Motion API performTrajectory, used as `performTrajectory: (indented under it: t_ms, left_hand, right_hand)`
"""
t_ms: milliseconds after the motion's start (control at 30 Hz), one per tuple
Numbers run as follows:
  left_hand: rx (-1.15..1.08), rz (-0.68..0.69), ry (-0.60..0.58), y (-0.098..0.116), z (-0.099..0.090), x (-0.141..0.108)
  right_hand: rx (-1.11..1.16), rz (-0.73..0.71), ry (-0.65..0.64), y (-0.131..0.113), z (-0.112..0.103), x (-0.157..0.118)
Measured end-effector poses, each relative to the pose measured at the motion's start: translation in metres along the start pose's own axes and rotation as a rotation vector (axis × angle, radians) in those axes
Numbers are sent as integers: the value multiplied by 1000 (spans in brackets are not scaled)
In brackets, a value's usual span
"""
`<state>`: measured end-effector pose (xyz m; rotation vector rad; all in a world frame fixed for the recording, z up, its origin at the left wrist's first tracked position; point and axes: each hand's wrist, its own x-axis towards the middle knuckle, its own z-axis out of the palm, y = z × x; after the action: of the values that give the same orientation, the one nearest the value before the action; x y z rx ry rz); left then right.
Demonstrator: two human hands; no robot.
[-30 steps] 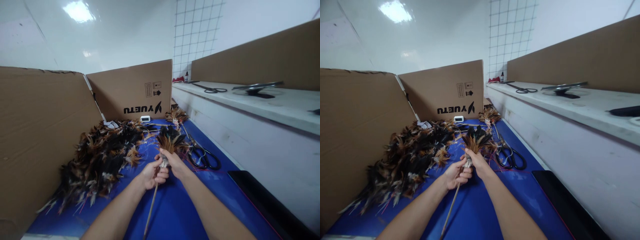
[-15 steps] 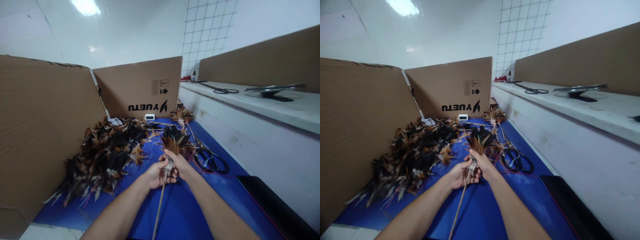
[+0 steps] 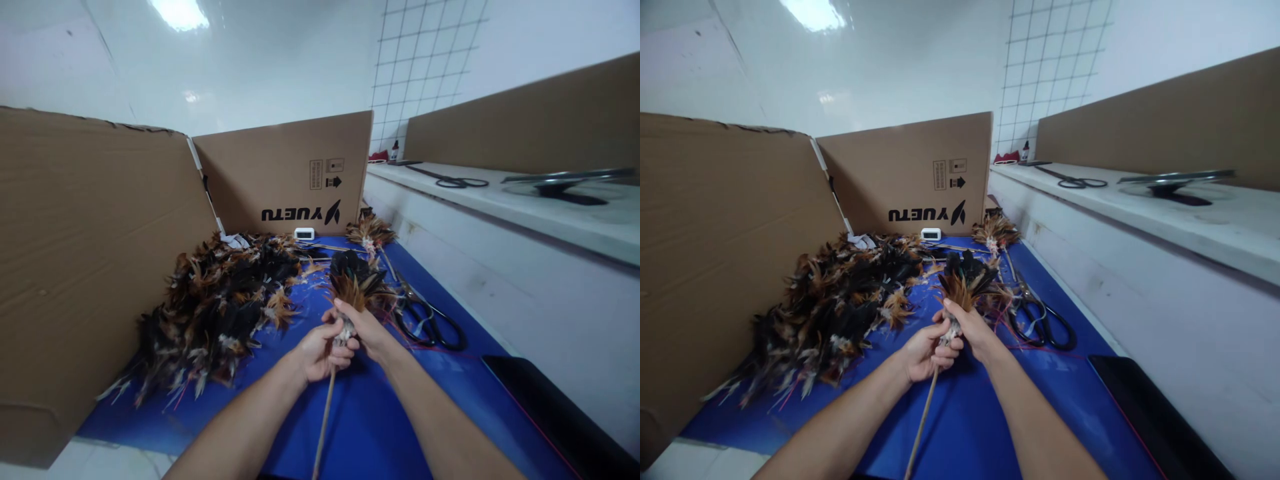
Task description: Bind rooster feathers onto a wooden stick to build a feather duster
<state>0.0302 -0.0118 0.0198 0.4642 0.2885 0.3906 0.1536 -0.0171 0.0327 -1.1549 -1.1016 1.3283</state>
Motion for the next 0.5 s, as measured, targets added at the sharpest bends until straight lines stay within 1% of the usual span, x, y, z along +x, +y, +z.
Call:
performTrajectory:
  t_ms: [133,333,500]
  left_hand:
    - [-41,-42,-56,2,1,-3]
    - [-38,-73,-60,3,3,-5]
    - [9,-68,-58,3,6,-7]
  right_hand:
    - [9,-19,-25,-1,0,0]
    - [6,2,-68,-2,-3,-1]
    - [28,17,-94,-1,-5,-1]
